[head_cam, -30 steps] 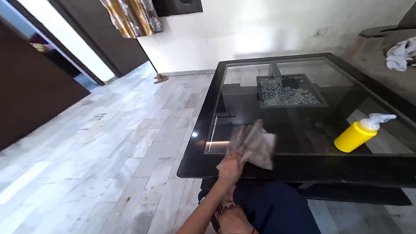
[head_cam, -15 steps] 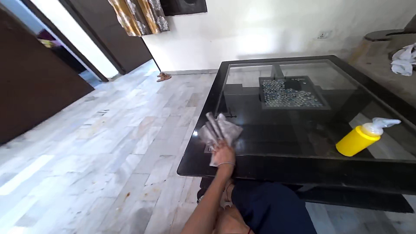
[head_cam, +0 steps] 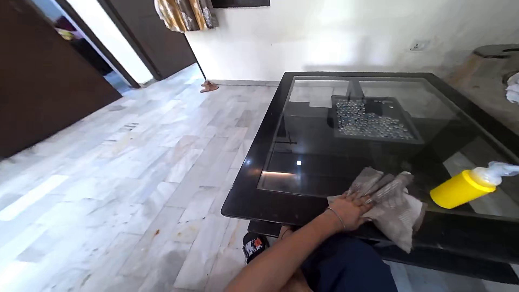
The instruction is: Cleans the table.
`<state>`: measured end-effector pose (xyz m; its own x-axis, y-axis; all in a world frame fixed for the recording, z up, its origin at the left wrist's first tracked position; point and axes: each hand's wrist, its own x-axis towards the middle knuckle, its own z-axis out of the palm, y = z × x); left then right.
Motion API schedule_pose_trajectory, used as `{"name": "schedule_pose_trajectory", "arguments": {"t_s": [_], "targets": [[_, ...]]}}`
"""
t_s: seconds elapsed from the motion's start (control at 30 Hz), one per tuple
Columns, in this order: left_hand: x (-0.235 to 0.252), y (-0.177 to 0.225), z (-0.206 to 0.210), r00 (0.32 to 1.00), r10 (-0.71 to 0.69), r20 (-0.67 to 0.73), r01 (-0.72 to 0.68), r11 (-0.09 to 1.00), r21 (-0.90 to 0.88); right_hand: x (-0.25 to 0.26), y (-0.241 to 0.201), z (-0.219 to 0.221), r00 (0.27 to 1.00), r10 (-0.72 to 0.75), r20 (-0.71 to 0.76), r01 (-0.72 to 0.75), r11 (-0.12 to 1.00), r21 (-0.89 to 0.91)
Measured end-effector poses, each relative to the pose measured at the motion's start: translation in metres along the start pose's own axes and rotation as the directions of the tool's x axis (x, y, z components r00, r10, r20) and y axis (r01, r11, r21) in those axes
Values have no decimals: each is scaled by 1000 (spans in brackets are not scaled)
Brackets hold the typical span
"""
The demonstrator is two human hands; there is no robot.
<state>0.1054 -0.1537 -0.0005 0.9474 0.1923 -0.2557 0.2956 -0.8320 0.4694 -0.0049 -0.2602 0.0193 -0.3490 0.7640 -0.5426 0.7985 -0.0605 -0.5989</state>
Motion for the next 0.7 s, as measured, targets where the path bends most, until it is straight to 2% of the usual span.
{"name": "schedule_pose_trajectory", "arguments": {"t_s": [0.07, 0.17, 0.27, 0.3, 0.37, 0.47, 0.53, 0.6, 0.7], "targets": [[-11, -17, -9, 999, -45, -21, 45, 999, -12, 11, 0, -2, 995, 11, 96, -1, 995, -95], [-27, -58, -23, 984, -169, -63, 170, 985, 7, 17, 1, -1, 986, 46, 162, -26, 992, -122], [-52, -97, -43, 916, -365, -165, 367, 930, -19, 15, 0, -4, 986, 59, 159, -42, 993, -110], [-62, -109, -49, 875, -439, -204, 438, 897, -53, 15, 0, -4, 986, 58, 157, -41, 993, -106], [-77, -134, -59, 749, -612, -253, 602, 789, -124, 15, 0, -4, 986, 48, 157, -32, 995, -99], [-89, -158, -64, 454, -820, -350, 783, 554, -282, 15, 0, -3, 985, 46, 164, -30, 995, -97], [-87, -169, -65, 277, -882, -380, 821, 423, -384, 16, 0, -3, 988, 33, 152, -19, 996, -92], [-78, -173, -66, 201, -901, -385, 823, 369, -432, 17, 0, -5, 987, 28, 157, -16, 997, -82], [-56, -166, -64, 195, -911, -364, 832, 350, -430, 18, 0, -6, 986, 29, 163, -16, 996, -83]]}}
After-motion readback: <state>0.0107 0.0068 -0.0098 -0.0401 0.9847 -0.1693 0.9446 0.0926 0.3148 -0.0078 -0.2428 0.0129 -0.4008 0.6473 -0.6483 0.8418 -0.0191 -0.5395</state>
